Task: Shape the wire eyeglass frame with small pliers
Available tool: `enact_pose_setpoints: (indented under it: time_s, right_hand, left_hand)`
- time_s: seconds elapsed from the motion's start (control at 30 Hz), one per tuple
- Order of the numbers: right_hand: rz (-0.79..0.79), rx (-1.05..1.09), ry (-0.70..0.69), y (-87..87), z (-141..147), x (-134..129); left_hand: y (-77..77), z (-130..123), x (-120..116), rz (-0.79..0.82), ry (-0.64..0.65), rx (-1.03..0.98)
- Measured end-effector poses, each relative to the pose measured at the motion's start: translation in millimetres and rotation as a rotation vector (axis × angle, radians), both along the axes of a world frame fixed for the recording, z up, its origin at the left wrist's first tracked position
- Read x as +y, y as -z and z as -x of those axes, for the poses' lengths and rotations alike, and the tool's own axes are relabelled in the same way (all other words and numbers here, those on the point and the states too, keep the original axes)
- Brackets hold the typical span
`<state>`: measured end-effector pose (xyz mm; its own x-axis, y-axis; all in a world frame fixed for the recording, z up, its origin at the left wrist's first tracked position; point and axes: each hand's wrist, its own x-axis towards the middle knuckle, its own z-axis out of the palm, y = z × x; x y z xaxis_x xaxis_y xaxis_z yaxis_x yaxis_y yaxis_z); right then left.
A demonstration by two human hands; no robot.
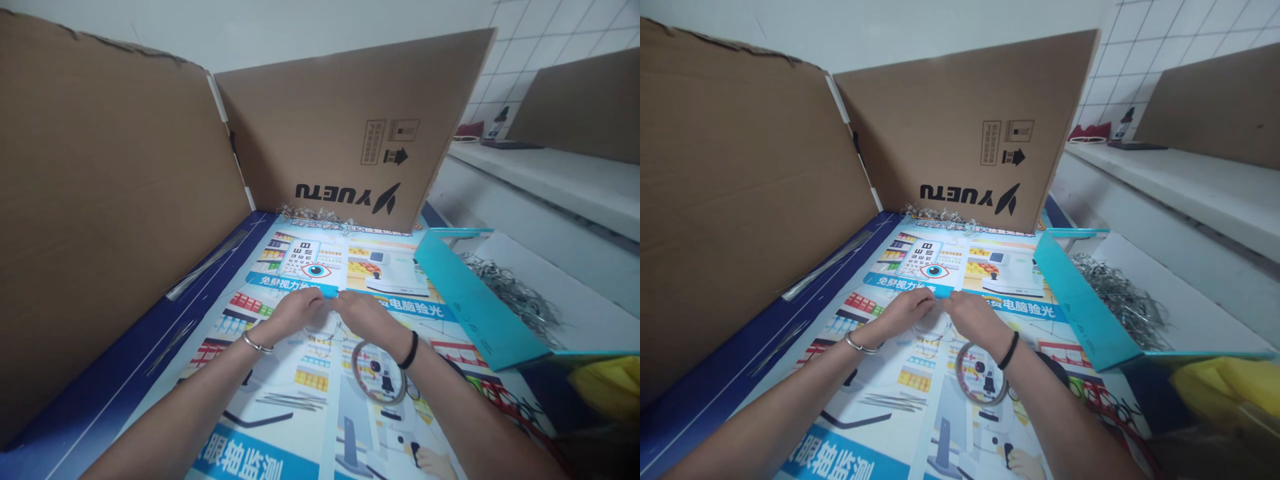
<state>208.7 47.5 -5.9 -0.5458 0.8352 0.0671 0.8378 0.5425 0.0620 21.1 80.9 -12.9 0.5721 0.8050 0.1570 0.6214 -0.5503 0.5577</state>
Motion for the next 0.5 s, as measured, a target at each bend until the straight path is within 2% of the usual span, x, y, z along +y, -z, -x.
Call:
enact_pose_setpoints:
  time_s: [0.27,0.5]
  right_hand:
    - [0.024,0.033,0.0,-4.1,0.9,-1.4]
    - [0.015,0.105,-0.026,-1.4,3.1,-2.6]
  left_hand:
    - [4.3,-3.3,-1.0,0.093,-0.05,-0.099]
    - [6.5,-6.6,-0.2,0.095,-0.041,-0.157]
